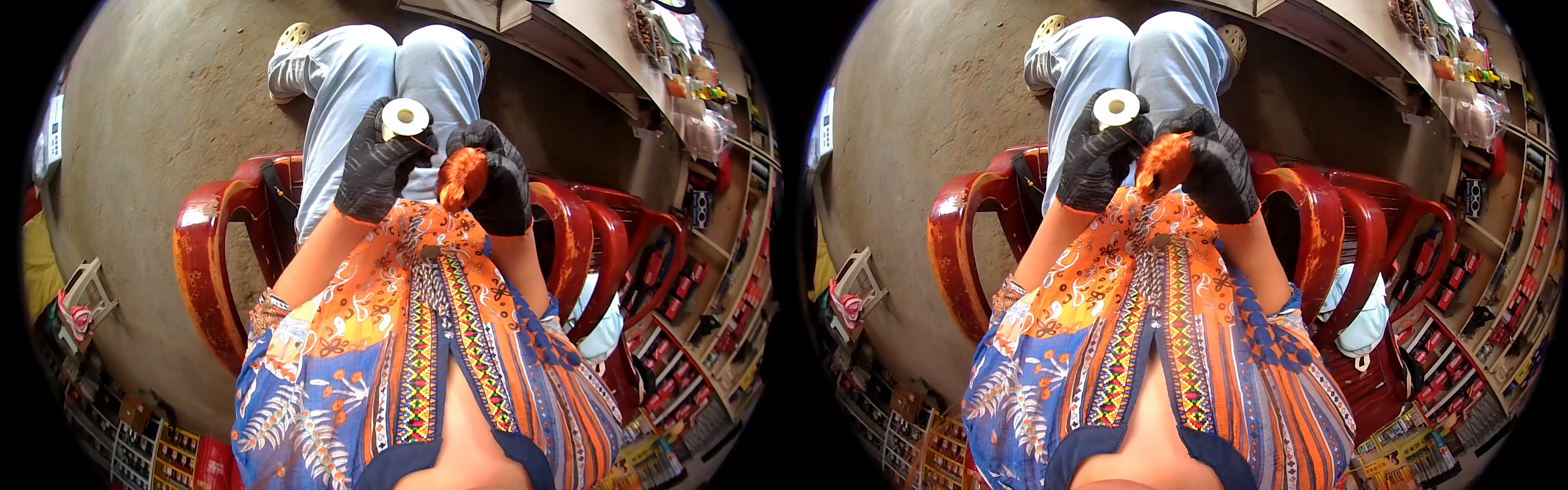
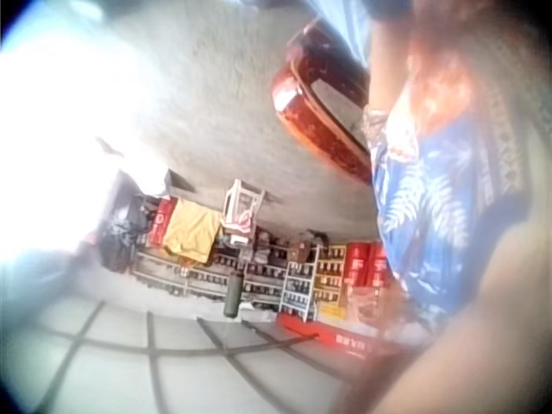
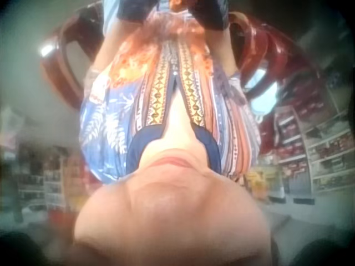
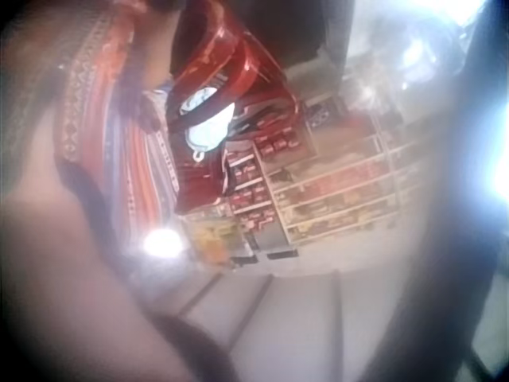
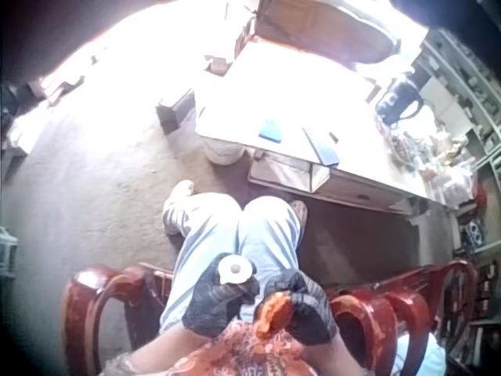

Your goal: The person winds orange wire from a spool around a small cylindrical core held in the left hand. The person uses gloved hands to wrap the wire tightly and repeatedly, forming a coil.

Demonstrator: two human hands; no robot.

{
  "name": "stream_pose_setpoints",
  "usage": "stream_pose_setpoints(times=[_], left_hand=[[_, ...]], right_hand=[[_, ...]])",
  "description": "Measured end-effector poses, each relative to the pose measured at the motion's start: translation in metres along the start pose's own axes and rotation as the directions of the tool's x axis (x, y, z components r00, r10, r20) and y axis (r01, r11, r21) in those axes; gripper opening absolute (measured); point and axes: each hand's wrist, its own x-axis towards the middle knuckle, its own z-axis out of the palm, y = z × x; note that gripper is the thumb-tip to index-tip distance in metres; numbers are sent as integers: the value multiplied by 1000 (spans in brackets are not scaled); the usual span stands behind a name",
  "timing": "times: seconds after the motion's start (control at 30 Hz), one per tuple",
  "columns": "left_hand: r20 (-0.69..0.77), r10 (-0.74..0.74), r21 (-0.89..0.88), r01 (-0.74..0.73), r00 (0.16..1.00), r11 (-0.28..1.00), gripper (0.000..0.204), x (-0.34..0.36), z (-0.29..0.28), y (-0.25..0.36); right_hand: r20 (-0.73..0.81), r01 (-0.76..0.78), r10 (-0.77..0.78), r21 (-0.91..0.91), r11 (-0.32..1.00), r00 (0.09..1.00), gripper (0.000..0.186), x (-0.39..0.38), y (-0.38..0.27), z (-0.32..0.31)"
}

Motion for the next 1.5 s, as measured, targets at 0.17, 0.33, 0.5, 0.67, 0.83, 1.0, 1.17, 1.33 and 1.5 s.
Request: stream_pose_setpoints(times=[0.17,0.33,0.5,0.67,0.83,1.0,1.17,1.33,1.5], left_hand=[[412,108,908,-417,905,32,20,9,-1,13],[401,213,681,-445,891,581,38,-11,-16,22],[-91,-71,-189,53,993,981,39,-16,-18,10],[35,116,644,-111,993,757,34,-4,-7,-12],[344,353,868,-438,870,234,26,-12,11,2],[366,342,794,-482,865,369,26,-22,16,30],[314,152,788,-346,937,510,30,-13,3,49],[234,-163,469,36,958,882,52,-8,-16,30],[138,-237,494,140,962,858,42,-2,-3,28]], right_hand=[[-149,87,-135,-293,952,980,25,2,-10,7],[-201,115,130,868,483,971,34,1,-18,-21],[-103,104,-42,718,688,994,27,-4,-11,-20],[-300,209,40,748,630,953,23,2,-17,4],[-630,421,-487,-266,867,605,17,28,-4,-4],[121,385,-613,-865,320,781,21,10,0,-11],[176,279,-217,-635,720,960,18,-5,-10,3],[33,-67,71,-101,993,997,16,-6,-13,2],[356,508,-373,-708,491,857,31,3,1,-4]])
